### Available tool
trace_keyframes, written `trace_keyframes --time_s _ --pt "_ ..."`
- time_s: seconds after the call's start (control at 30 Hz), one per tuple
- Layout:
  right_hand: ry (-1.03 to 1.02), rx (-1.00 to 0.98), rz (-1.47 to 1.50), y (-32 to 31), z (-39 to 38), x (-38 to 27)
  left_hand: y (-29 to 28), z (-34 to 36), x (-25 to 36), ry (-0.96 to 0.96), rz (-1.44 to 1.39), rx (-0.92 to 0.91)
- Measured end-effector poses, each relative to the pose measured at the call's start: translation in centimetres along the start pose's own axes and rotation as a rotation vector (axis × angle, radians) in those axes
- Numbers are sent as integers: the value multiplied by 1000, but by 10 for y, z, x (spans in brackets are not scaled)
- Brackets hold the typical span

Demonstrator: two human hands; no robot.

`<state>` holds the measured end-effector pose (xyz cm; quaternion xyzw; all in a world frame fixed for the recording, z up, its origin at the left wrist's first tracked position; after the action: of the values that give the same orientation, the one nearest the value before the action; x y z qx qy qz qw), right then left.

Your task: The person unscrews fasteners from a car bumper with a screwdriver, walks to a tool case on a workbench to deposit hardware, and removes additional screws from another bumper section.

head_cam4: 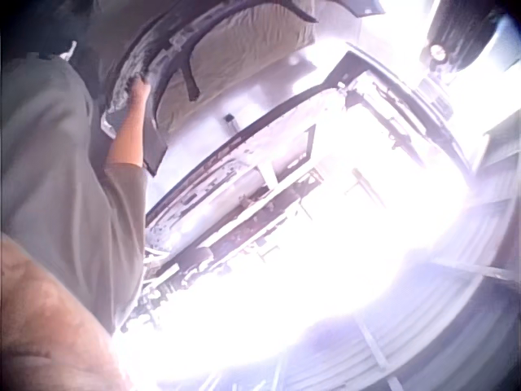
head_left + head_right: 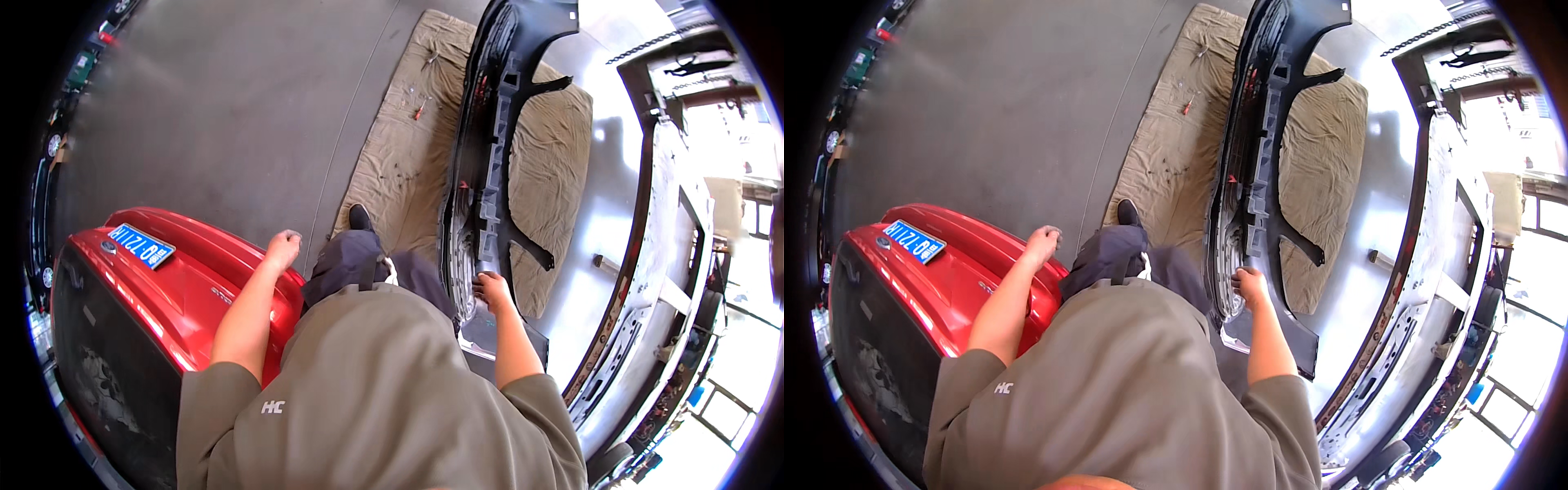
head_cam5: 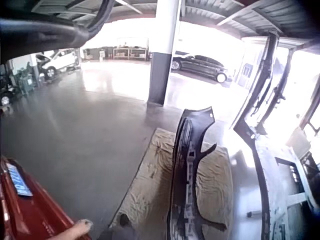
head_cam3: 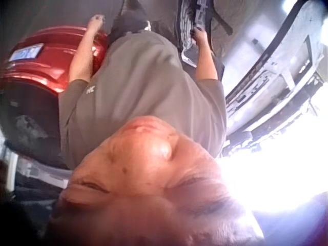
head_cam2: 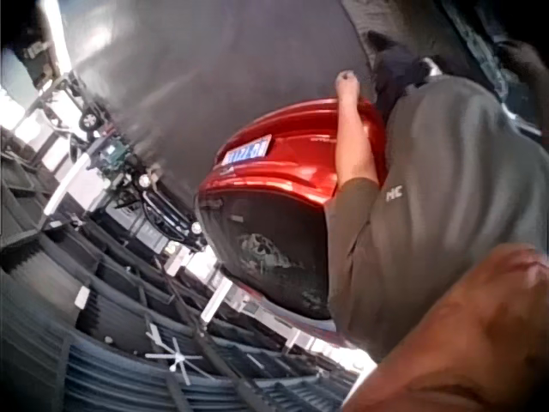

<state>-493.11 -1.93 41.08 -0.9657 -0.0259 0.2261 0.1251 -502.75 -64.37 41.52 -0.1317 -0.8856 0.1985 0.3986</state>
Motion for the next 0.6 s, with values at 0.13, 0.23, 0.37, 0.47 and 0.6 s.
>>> trace_keyframes --time_s 0.13,0.23,0.37,0.47,0.6 --pt "-30 -13 -64 14 38 -93 -24 64 77 51 197 -66" --pt "-13 -73 -39 33 84 -180 -42 93 118 15 124 -79" --pt "-45 -117 -211 62 194 -298 -38 127 152 -198 -188 -22" --pt "-106 -177 -507 93 345 -339 -19 129 131 -398 -392 117" --pt "-217 -151 -990 159 487 -459 18 18 61 -804 -446 178"
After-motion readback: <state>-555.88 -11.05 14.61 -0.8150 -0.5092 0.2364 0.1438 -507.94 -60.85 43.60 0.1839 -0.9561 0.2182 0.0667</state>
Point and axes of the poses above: each hand's wrist, its own z-axis towards the middle knuckle, its own y-axis out of the palm, x = y × z, the point moved 7 cm from there along z, towards the middle knuckle, and after that the axes turned 9 degrees about -z, right-handed, at the moved point
